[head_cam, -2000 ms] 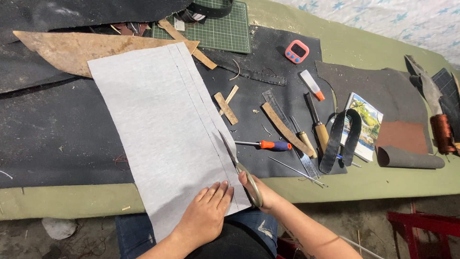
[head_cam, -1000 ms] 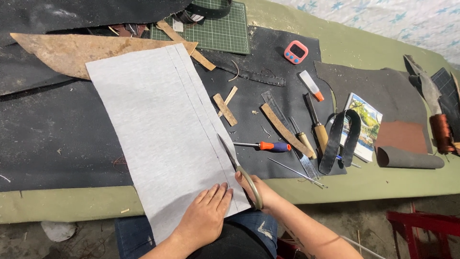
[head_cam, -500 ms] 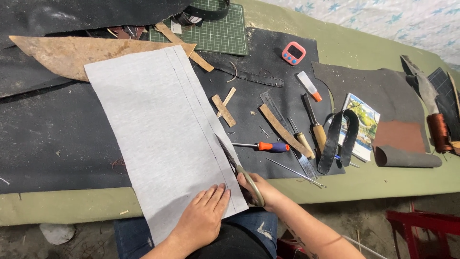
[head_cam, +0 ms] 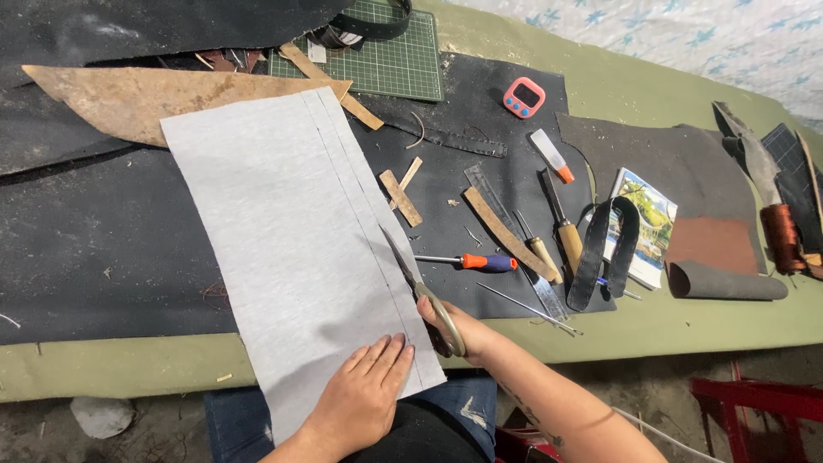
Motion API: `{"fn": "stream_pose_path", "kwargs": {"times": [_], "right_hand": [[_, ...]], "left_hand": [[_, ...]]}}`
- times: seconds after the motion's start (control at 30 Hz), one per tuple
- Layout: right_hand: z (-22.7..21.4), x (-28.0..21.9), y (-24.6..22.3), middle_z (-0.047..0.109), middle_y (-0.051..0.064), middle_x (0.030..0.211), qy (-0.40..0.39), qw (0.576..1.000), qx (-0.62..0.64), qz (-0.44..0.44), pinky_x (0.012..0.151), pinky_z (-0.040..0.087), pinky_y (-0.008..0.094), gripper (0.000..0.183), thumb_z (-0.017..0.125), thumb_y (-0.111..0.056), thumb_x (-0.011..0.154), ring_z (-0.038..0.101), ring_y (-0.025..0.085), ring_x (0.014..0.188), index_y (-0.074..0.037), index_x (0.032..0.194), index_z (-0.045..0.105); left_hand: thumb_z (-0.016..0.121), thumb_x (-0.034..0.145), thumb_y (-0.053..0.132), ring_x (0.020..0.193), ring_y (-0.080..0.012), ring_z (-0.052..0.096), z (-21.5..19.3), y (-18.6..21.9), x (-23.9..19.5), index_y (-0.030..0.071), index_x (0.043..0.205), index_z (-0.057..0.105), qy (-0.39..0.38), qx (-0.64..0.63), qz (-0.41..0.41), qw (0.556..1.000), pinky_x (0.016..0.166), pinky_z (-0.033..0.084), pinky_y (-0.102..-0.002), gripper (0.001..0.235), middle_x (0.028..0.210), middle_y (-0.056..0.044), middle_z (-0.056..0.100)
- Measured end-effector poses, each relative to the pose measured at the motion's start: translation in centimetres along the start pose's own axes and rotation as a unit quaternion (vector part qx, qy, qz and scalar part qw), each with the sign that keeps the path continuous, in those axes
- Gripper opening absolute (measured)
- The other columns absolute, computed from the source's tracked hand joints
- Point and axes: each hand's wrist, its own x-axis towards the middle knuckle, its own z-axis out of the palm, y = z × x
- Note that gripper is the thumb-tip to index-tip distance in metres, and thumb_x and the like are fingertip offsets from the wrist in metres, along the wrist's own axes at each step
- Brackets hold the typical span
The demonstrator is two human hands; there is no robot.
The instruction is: The person is using a pair of scissors to cut a long strip of grey material, following a pre-marked line on a cluttered workbench.
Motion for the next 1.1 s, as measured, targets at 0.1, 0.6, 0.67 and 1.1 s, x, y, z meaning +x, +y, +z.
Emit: {"fn": "stream_pose_path", "kwargs": {"times": [0.1,0.6,0.67,1.1], "right_hand": [[-0.6,0.9,1.1,0.046,-0.002,0.074,-0.005,0.999,-0.027,-0.024,0.05,0.035,0.027,0.058,0.043,-0.07,0.091,0.038,0.009,0.061,-0.014,0.102,0.054],[0.2,1.7,1.9,0.046,-0.001,0.091,0.01,0.997,0.004,-0.081,0.085,0.045,0.031,0.058,0.039,-0.072,0.09,0.043,0.013,0.088,-0.015,0.095,0.051],[0.2,1.5,1.4,0.05,0.001,0.096,0.008,0.996,-0.025,-0.082,0.091,0.047,0.032,0.066,0.035,-0.076,0.085,0.045,0.013,0.093,-0.014,0.1,0.052],[0.5,1.3,0.7,0.047,0.0,0.092,0.043,0.997,-0.039,-0.048,0.085,0.042,0.029,0.062,0.038,-0.072,0.09,0.039,0.013,0.087,-0.013,0.1,0.054]], "left_hand": [[0.047,0.092,0.015,0.131,-0.0378,0.057,0.1,0.1,-0.2,0.0,0.144,0.054,-0.008,-0.01,0.002,1.0,0.104,0.047,-0.048,0.055,0.144,-0.023,0.058],[0.048,0.092,0.016,0.132,-0.0388,0.056,0.8,0.1,-0.1,-0.001,0.145,0.053,-0.016,-0.018,0.001,1.0,0.106,0.045,-0.048,0.056,0.145,-0.024,0.057],[0.048,0.09,0.016,0.128,-0.0384,0.059,0.8,0.2,0.1,-0.002,0.141,0.056,0.0,-0.017,0.002,1.0,0.104,0.046,-0.047,0.055,0.142,-0.025,0.059],[0.048,0.089,0.015,0.129,-0.0392,0.058,1.3,0.2,0.1,-0.002,0.142,0.055,-0.008,-0.02,0.0,1.0,0.105,0.046,-0.048,0.056,0.143,-0.025,0.058]]}}
